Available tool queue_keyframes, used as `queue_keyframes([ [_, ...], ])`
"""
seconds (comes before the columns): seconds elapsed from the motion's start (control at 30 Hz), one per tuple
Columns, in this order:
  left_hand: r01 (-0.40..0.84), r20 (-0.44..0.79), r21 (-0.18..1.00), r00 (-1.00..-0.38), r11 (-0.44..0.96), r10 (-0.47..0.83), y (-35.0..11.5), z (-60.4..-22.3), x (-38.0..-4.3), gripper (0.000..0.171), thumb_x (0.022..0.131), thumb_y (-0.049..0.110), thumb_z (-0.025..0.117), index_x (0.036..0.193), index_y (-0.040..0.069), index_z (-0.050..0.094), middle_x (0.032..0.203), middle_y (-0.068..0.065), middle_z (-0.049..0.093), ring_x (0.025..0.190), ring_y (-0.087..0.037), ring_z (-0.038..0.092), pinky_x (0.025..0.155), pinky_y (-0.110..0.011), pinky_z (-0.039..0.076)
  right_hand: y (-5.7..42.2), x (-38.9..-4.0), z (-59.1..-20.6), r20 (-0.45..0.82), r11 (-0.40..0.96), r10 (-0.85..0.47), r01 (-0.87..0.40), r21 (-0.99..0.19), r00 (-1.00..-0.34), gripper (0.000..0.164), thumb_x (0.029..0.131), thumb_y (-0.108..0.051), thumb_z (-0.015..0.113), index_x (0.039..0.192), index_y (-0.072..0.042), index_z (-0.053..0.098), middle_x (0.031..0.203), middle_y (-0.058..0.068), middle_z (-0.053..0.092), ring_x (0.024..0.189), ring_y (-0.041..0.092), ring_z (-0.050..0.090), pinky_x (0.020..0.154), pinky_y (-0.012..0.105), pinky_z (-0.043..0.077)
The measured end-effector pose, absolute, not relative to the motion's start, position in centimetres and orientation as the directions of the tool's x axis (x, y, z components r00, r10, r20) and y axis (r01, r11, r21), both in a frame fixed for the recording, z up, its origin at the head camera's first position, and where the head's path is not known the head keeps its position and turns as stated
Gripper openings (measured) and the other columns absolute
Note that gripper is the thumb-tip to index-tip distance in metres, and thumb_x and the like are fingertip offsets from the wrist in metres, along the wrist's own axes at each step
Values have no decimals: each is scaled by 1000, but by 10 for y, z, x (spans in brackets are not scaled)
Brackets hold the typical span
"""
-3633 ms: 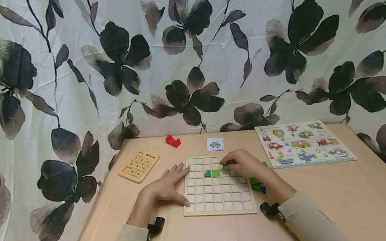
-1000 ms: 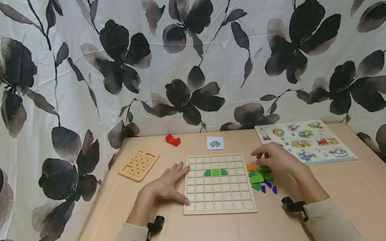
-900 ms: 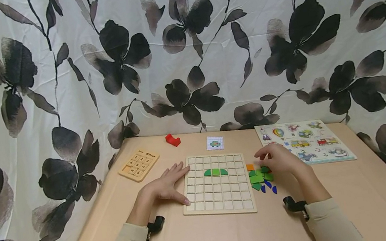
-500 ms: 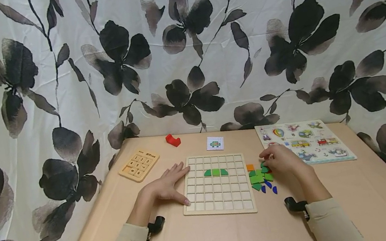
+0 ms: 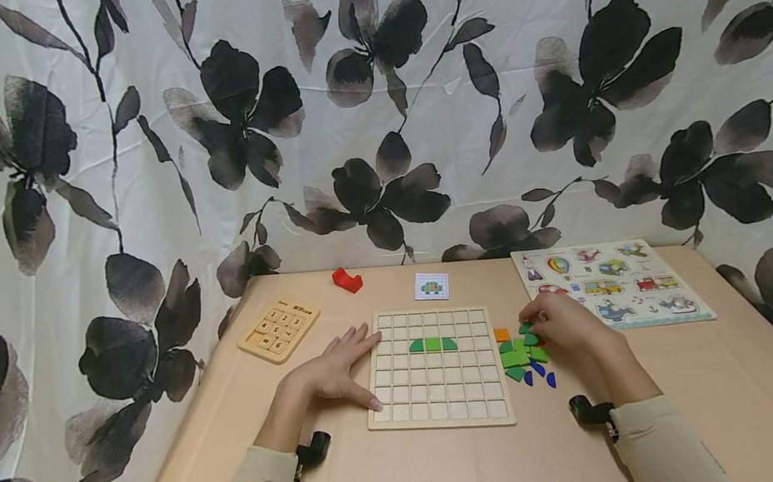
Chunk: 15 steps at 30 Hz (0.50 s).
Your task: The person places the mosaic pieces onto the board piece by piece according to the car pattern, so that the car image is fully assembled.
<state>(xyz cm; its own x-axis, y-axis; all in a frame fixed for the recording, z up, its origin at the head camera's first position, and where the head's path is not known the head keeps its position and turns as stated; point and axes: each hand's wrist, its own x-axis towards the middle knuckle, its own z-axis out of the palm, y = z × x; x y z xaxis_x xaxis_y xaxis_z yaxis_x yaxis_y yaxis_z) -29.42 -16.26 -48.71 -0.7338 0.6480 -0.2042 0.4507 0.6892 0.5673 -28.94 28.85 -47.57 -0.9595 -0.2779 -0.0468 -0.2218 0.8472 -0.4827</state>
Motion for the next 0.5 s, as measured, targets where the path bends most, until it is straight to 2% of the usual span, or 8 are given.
queue_keyframes([
  [0.27,449,-203,566,-737,691,645,-162,-488,-294,123,71,55,91,167,15,24,176,-17,5,163,-38,-3,131,-59,2,287,-292,-480,-37,839,-281,-227,-494,-959,21,95,2,66,111,-4,78,98,5,71,86,19,58,77,34,53],
  [0.5,441,-207,572,-738,691,642,-162,-488,-294,124,71,55,91,167,15,24,176,-16,4,163,-38,-3,131,-59,1,286,-290,-481,-41,804,-262,-194,-562,-964,13,95,1,69,103,-7,76,87,5,66,71,16,61,64,27,55],
])
